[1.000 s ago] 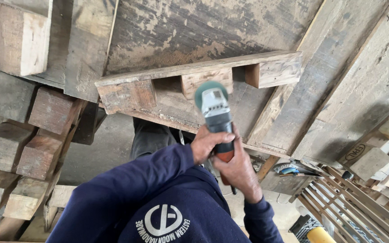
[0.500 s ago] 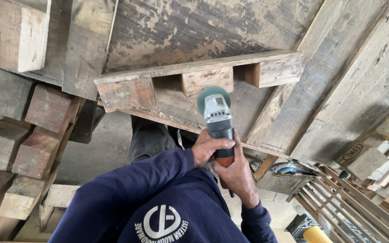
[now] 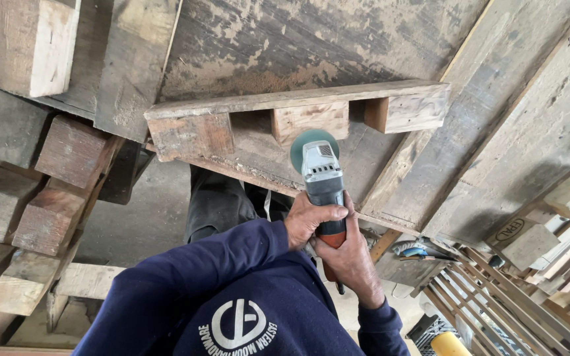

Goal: The person uses an angle grinder to smooth the surface of a wooden pallet. They move the tool back and forth across the wood, generating sparks, and briefly pause to reposition the pallet with their hand before resuming the grinding process.

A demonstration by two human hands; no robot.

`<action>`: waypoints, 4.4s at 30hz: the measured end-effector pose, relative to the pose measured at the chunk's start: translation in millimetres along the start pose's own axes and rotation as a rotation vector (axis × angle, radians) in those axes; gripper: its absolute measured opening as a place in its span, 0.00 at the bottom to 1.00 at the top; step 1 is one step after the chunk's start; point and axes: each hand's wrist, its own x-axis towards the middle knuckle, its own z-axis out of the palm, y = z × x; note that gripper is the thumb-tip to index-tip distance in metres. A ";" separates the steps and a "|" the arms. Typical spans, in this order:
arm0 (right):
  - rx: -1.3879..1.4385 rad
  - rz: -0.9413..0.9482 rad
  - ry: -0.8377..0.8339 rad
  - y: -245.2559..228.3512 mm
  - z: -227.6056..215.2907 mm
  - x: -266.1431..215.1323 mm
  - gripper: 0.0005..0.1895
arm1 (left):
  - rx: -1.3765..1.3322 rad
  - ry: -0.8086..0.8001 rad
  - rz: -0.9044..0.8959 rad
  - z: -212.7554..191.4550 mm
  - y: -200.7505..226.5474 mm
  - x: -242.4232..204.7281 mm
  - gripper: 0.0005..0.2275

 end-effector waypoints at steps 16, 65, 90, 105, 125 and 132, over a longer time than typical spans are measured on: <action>-0.054 -0.196 0.015 -25.4 0.5 13.2 0.57 | -0.035 0.027 0.002 -4.9 28.0 8.5 0.16; 0.102 0.027 0.066 9.7 -12.1 -5.1 0.49 | 0.157 -0.035 -0.051 13.7 -11.9 25.9 0.14; -0.044 -0.273 -0.129 -88.0 95.5 -11.6 0.58 | -0.044 0.182 0.181 -75.8 76.7 -86.5 0.17; -0.189 -0.529 -0.166 -134.5 102.1 1.0 0.55 | -0.194 0.124 0.259 -89.8 120.9 -102.8 0.15; -0.135 -0.201 -0.060 -90.7 61.5 13.3 0.57 | -0.140 0.088 0.104 -57.9 84.6 -44.2 0.14; -0.028 -0.287 -0.007 -72.2 43.2 15.3 0.57 | -0.090 -0.010 0.095 -40.3 73.8 -17.6 0.13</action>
